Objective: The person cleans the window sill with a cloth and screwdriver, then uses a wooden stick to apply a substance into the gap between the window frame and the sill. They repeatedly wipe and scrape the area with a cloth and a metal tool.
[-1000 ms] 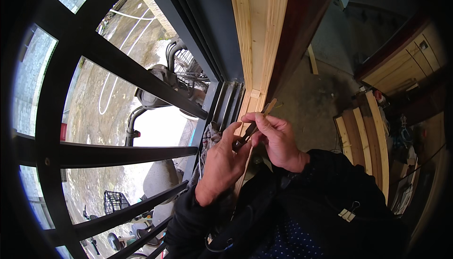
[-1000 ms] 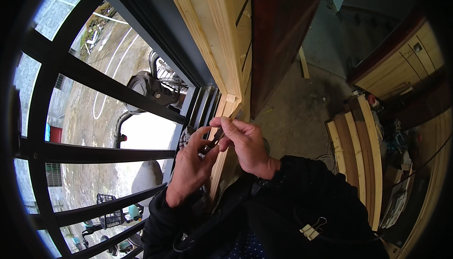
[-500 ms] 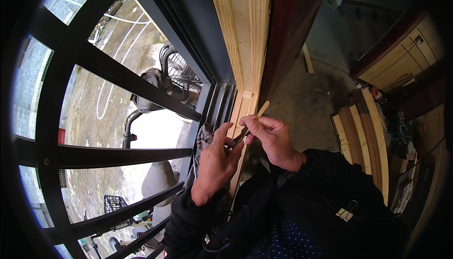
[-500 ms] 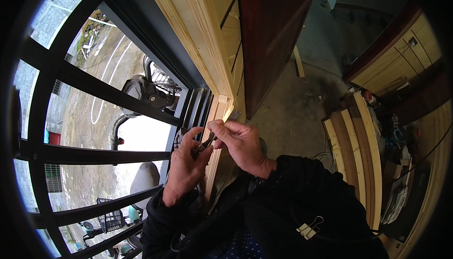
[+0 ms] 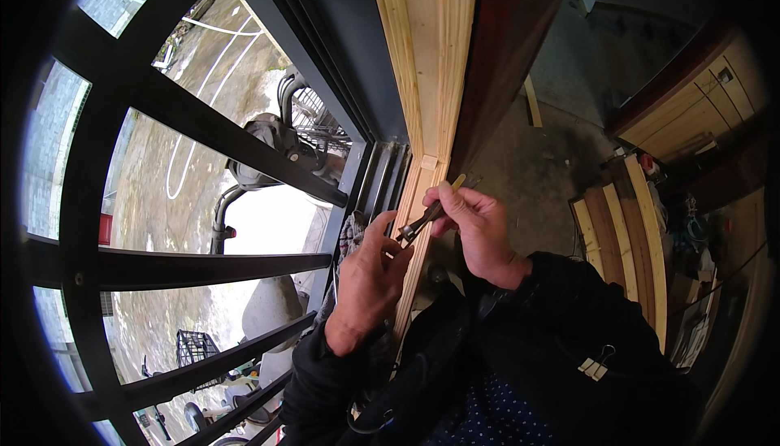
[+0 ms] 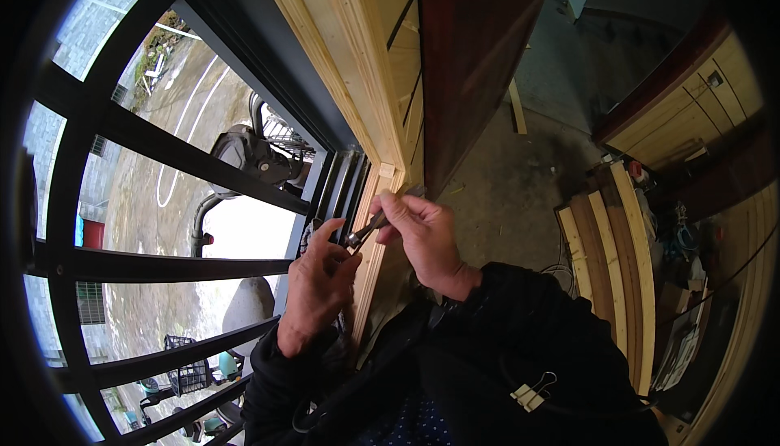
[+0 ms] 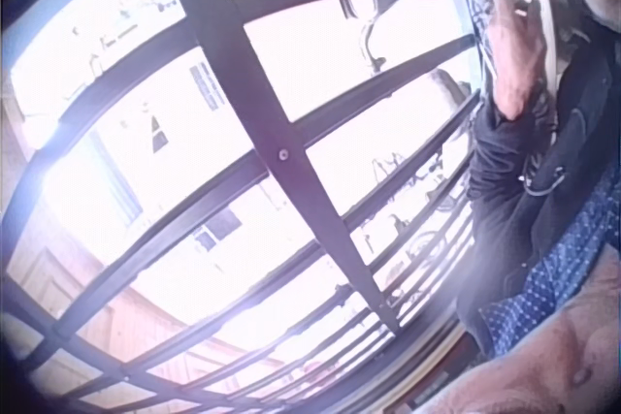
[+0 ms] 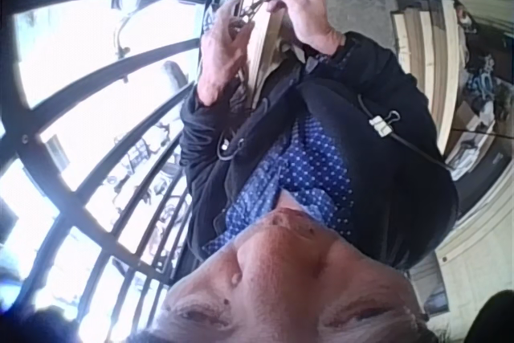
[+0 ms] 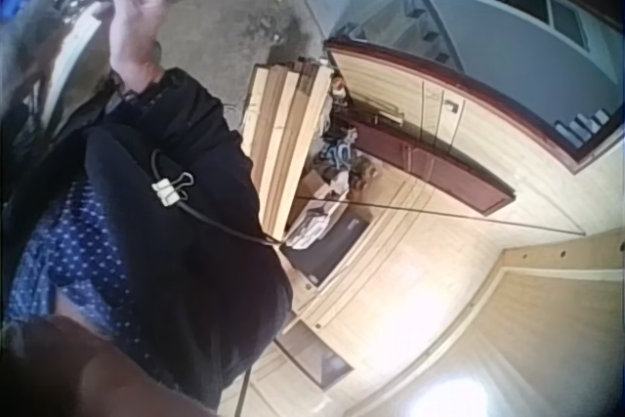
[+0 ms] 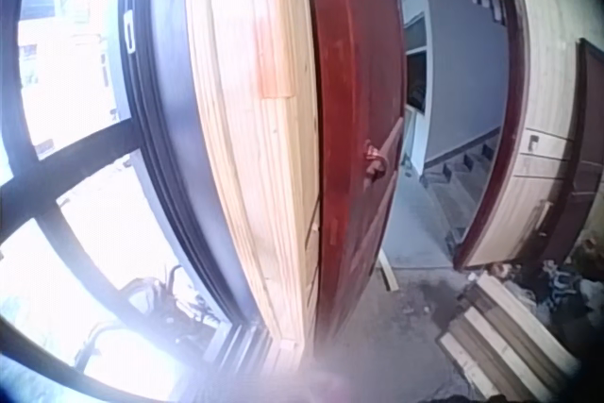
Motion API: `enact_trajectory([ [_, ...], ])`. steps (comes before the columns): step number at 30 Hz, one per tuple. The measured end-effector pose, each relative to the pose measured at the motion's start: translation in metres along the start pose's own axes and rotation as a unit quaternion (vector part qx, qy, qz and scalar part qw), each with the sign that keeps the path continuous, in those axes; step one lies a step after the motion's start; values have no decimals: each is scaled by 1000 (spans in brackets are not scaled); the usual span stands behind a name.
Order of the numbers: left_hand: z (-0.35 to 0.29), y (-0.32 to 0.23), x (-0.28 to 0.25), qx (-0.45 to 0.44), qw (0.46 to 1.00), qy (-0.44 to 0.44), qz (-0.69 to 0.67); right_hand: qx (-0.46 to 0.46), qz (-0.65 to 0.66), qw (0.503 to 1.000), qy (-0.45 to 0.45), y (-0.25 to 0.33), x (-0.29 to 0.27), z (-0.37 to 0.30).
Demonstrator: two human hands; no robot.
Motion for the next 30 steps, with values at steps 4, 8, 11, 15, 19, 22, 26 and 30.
enact_trajectory([
  [4, -2, 5, -4, 6, 1000, -9, -24, -20, 23, 999, -16, 1, -8, 11],
  [8, 0, 9, -8, 41, 999, -29, -11, -37, -16, 999, -6, 3, -14, 17],
  [11, 1, 10, -8, 72, 996, -44, 17, -35, -36, 999, -1, 2, -14, 15],
  [15, 2, 9, -10, 110, 989, -92, 28, -43, -92, 995, 9, -1, -16, 14],
  [19, 0, 8, -13, 74, 994, -74, 4, -11, -185, 981, 57, -7, -18, 18],
  [22, -3, 8, -10, 110, 992, -54, 9, 36, -223, 972, 70, -12, -15, 21],
  [26, -5, 9, -7, 177, 980, -39, 78, 87, -189, 976, 68, -14, -13, 21],
  [30, -5, 13, -7, 101, 994, -30, 21, 113, -110, 984, 79, -14, -10, 21],
])
Point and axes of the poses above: each hand's wrist, its own z-axis towards the middle knuckle, its own x-axis out of the palm, y = z × x, the point moved 1 cm from there along z, towards the middle knuckle, and after that the axes turned 9 degrees about -y, right-handed, at the moved point
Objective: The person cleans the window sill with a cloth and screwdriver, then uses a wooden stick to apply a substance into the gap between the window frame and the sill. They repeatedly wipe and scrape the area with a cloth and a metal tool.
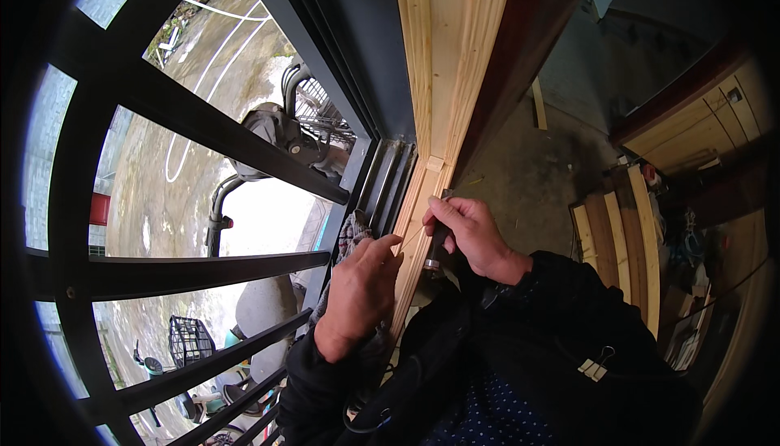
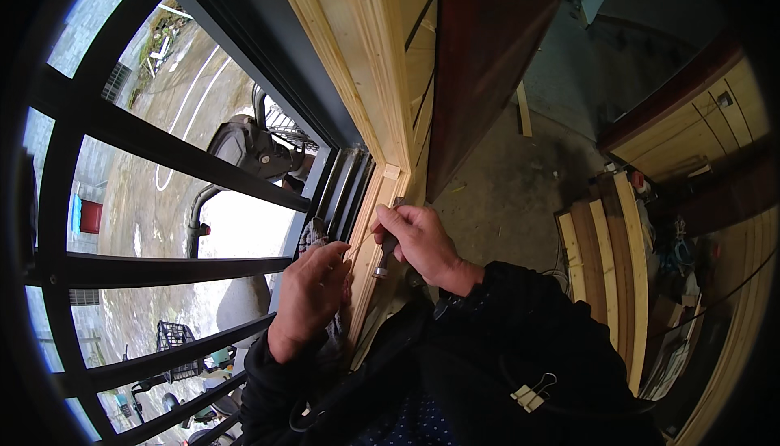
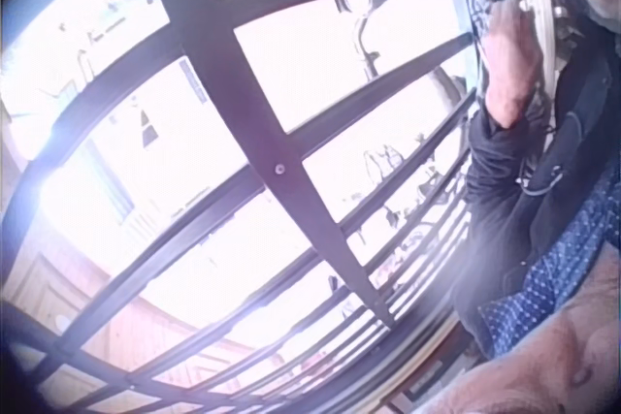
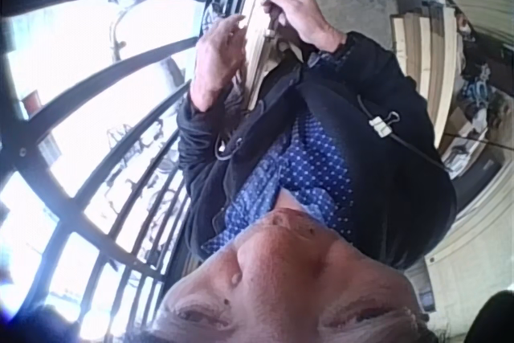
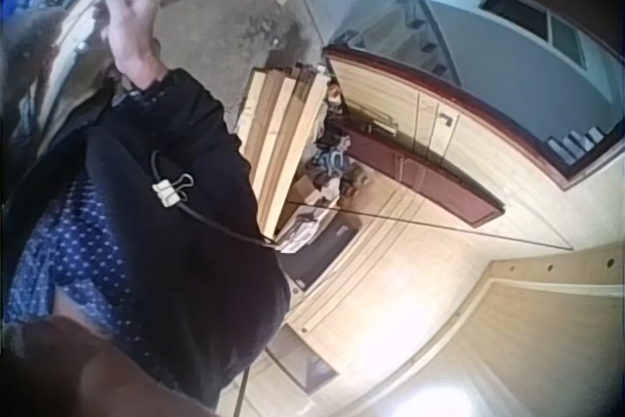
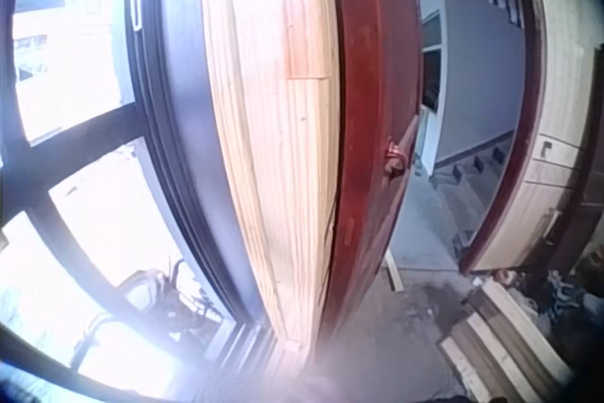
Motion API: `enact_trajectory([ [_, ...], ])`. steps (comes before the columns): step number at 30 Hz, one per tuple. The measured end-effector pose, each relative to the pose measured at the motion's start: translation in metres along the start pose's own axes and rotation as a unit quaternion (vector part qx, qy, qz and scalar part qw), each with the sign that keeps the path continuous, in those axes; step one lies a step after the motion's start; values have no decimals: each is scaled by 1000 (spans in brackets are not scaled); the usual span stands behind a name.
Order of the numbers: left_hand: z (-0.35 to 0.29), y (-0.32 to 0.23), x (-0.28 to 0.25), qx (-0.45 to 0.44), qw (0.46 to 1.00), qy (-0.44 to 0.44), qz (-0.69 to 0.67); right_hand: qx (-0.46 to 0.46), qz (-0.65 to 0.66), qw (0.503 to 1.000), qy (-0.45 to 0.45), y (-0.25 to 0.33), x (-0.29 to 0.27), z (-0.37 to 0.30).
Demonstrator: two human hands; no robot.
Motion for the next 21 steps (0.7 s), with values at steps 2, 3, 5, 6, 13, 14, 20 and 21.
enact_trajectory([
  [2, -1, 3, 0, -79, 996, 10, -43, 8, 7, 1000, 12, 1, 0, 0],
  [3, -2, 4, 1, -116, 991, 17, -62, 9, 12, 1000, 20, 1, 0, 0],
  [5, -1, 5, 2, -157, 984, 24, -85, 7, 15, 1000, 25, 1, 0, -1],
  [6, 0, 4, 2, -162, 983, 24, -87, 6, 17, 999, 29, 1, 1, -1],
  [13, 3, -9, -9, -275, 953, -18, -127, -8, -36, 998, 48, -2, 3, 2],
  [14, 6, -6, -10, -282, 957, -14, -70, -6, -51, 998, 45, -1, -1, 3],
  [20, 17, 16, -6, -218, 975, -11, 42, -58, -145, 987, 43, -2, -12, 1],
  [21, 17, 19, -5, -225, 973, -13, 48, -55, -150, 986, 46, -3, -13, 1],
])
Point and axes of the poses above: each hand's wrist, its own z-axis towards the middle knuckle, its own x-axis out of the palm, y = z × x, the point moved 1 cm from there along z, towards the middle knuckle, and after that the axes turned 9 degrees about -y, right-handed, at the moved point
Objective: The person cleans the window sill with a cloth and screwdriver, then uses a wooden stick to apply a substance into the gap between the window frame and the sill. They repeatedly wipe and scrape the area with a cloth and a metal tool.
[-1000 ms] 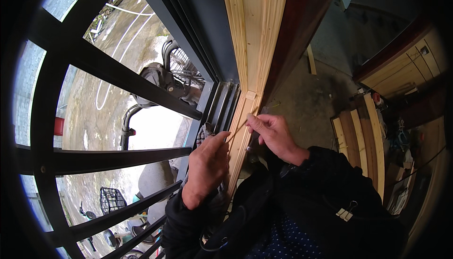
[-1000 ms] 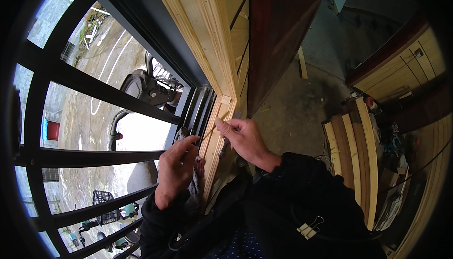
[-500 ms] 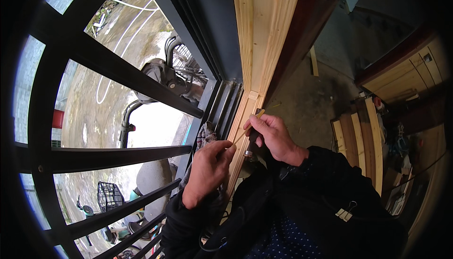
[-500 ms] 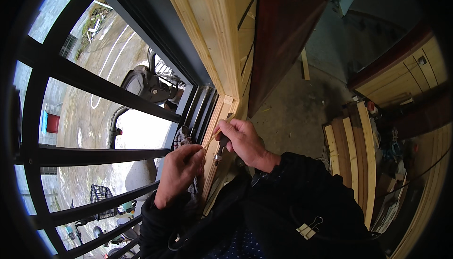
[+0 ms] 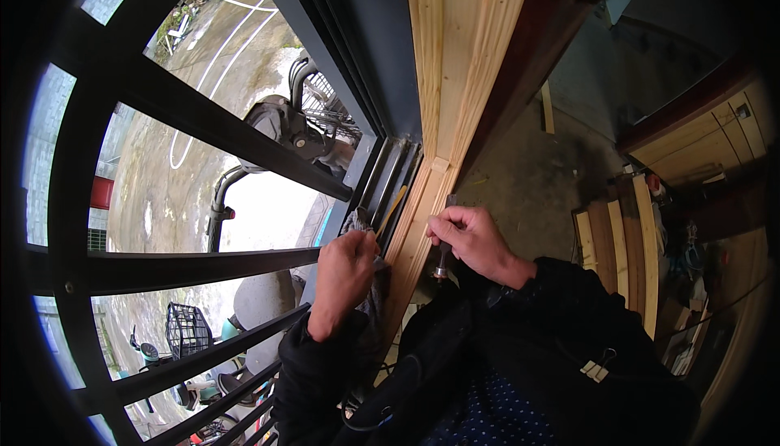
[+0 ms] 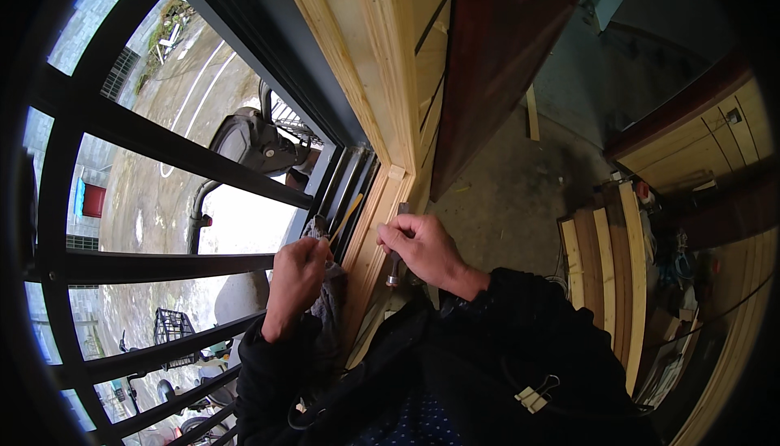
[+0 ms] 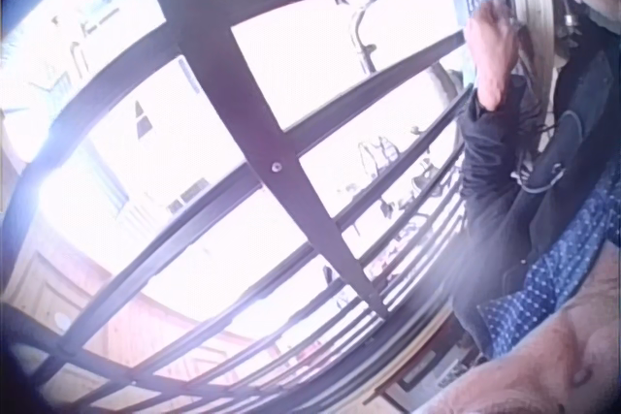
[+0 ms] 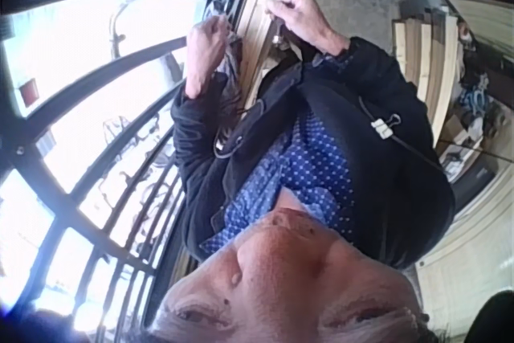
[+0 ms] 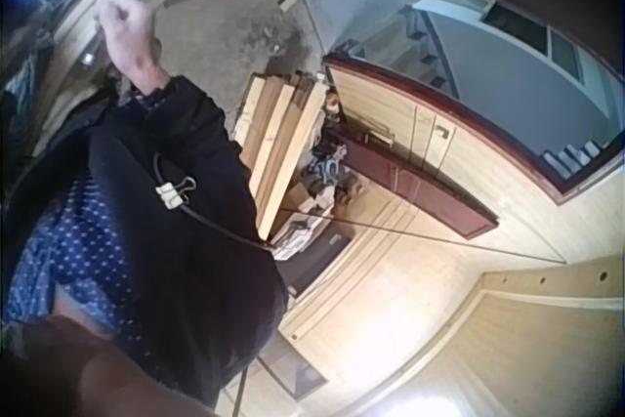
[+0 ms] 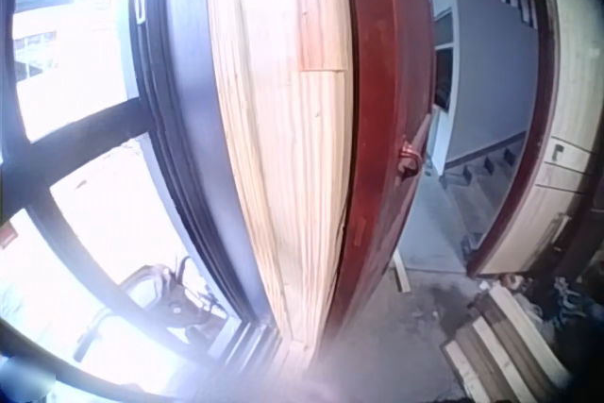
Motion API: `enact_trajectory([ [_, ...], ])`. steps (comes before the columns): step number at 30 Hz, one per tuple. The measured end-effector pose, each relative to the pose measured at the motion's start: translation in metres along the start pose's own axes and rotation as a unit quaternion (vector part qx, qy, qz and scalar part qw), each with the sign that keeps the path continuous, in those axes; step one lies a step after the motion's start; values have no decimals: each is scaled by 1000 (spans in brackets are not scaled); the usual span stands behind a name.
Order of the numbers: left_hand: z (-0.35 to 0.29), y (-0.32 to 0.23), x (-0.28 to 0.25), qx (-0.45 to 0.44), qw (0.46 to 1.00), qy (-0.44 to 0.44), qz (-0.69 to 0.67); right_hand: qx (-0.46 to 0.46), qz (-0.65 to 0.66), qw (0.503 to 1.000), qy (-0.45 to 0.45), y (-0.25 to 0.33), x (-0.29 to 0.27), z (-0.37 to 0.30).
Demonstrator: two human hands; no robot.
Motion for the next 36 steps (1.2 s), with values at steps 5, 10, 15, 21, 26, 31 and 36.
enact_trajectory([
  [5, 2, 4, 5, -21, 1000, 11, 17, -26, -16, 1000, 3, -8, -1, 2],
  [10, 22, 2, 14, -5, 998, 54, 42, -52, 3, 999, 10, -6, -3, 5],
  [15, 43, -6, 26, 36, 996, 51, 59, -1, 68, 998, -9, 5, -8, -1],
  [21, 65, -17, 38, 17, 998, 52, 35, -17, 72, 997, -13, 12, -16, 2],
  [26, 69, -24, 41, -2, 997, 67, 31, -27, 72, 997, -22, 12, -20, 4],
  [31, 66, -27, 33, -99, 985, 115, -81, -28, 77, 996, -24, 9, -18, 5],
  [36, 68, -25, 35, -101, 978, 132, -126, -19, 37, 999, 15, 9, -18, 6],
])
Point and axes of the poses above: each hand's wrist, its own z-axis towards the middle knuckle, its own x-axis out of the palm, y = z × x, the point moved 1 cm from there along z, towards the middle knuckle, and after that the axes turned 9 degrees about -y, right-handed, at the moved point
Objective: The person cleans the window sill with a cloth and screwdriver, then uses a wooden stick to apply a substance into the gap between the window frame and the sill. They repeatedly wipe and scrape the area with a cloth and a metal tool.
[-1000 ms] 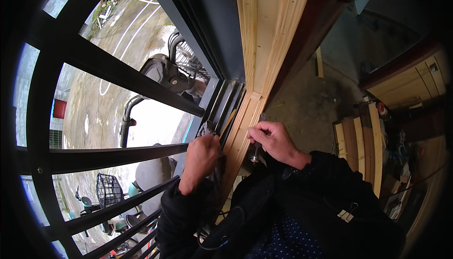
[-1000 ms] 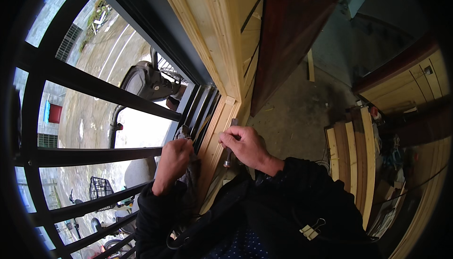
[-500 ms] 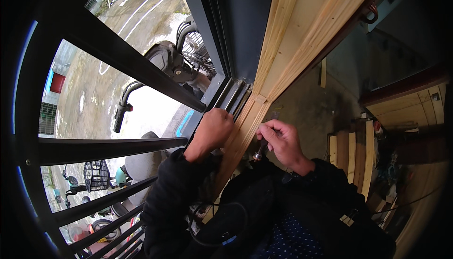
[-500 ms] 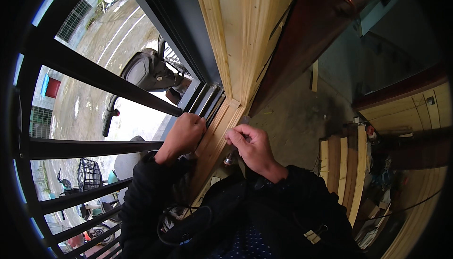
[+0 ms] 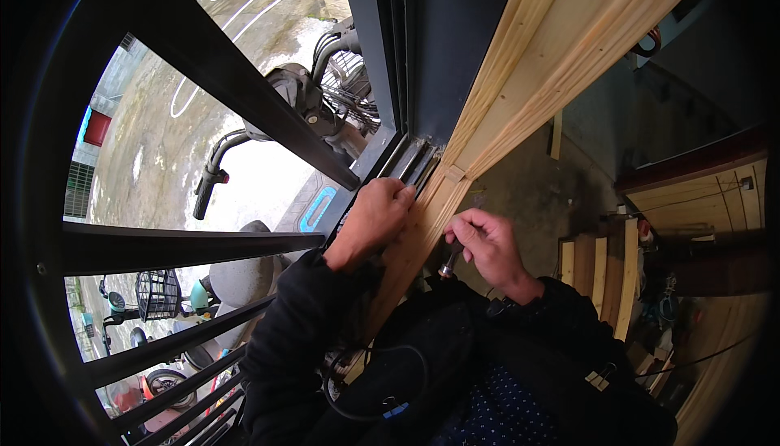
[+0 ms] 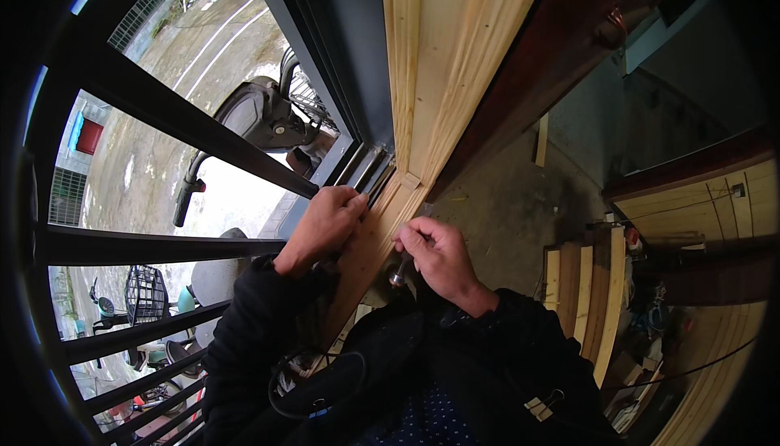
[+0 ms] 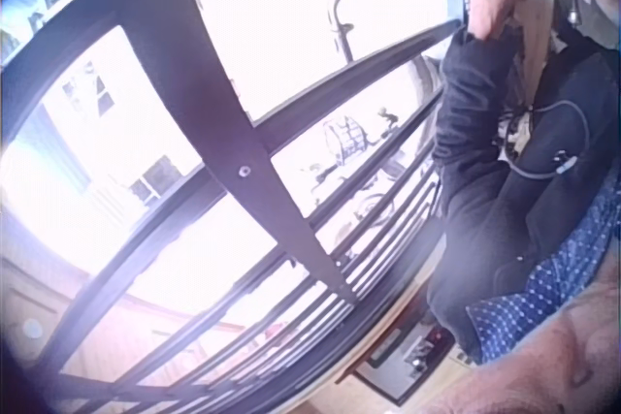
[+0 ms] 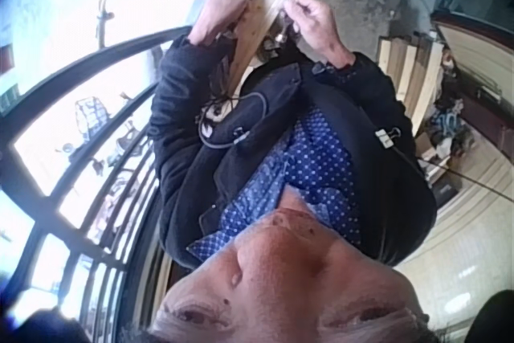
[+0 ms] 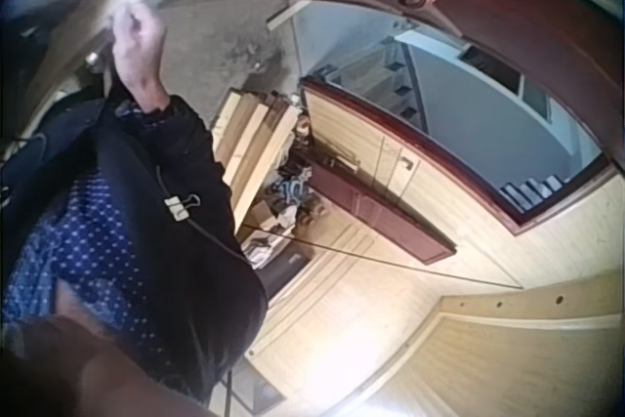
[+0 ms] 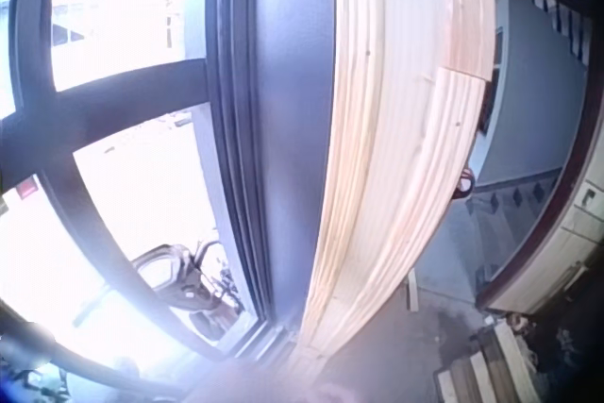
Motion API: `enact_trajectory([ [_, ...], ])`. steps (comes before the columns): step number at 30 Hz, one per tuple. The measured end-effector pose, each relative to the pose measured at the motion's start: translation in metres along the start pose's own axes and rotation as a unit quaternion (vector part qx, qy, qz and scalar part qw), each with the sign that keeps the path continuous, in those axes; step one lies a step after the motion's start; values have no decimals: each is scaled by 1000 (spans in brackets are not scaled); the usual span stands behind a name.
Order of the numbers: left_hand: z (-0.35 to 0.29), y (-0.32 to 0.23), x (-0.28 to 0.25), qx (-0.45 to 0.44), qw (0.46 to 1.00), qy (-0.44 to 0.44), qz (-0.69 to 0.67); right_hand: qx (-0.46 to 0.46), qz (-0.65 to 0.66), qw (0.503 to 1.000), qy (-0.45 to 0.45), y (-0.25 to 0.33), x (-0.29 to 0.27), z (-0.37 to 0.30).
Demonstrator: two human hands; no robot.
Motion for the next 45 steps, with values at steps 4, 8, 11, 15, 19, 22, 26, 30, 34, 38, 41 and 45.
enact_trajectory([
  [4, 7, 6, 5, 42, 999, -1, -17, 102, -32, 988, 111, 1, -4, -5],
  [8, 9, 11, 6, 44, 998, -8, -33, 115, -85, 977, 161, -6, 3, -11],
  [11, 9, 12, 5, 37, 998, -8, -49, 130, -112, 970, 174, -10, 7, -14],
  [15, 8, 10, 3, 42, 998, -8, -46, 114, -107, 973, 169, -11, 8, -15],
  [19, 6, 9, 2, 46, 998, -11, -38, 114, -94, 976, 157, -10, 8, -16],
  [22, 5, 8, 1, 50, 998, -15, -43, 111, -107, 975, 161, -8, 7, -16],
  [26, 3, 9, 1, 50, 997, -21, -51, 107, -112, 975, 162, -6, 6, -17],
  [30, 1, 9, -1, 50, 997, -18, -62, 106, -112, 975, 163, -5, 6, -18],
  [34, -6, 7, -5, 55, 997, -24, -53, 98, -110, 976, 163, -8, 5, -19],
  [38, -19, 8, -11, 39, 998, -15, -39, 75, -122, 974, 175, -12, 4, -21],
  [41, -32, 7, -13, 125, 991, -26, 31, 96, -134, 965, 206, -14, 0, -25],
  [45, -48, 5, -9, 83, 995, 35, 43, 140, -128, 948, 256, -16, -8, -32],
])
Point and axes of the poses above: each hand's wrist, its own z-axis towards the middle knuckle, its own x-axis out of the palm, y = z × x, the point moved 1 cm from there along z, towards the middle knuckle, and after that the axes turned 9 degrees about -y, right-handed, at the moved point
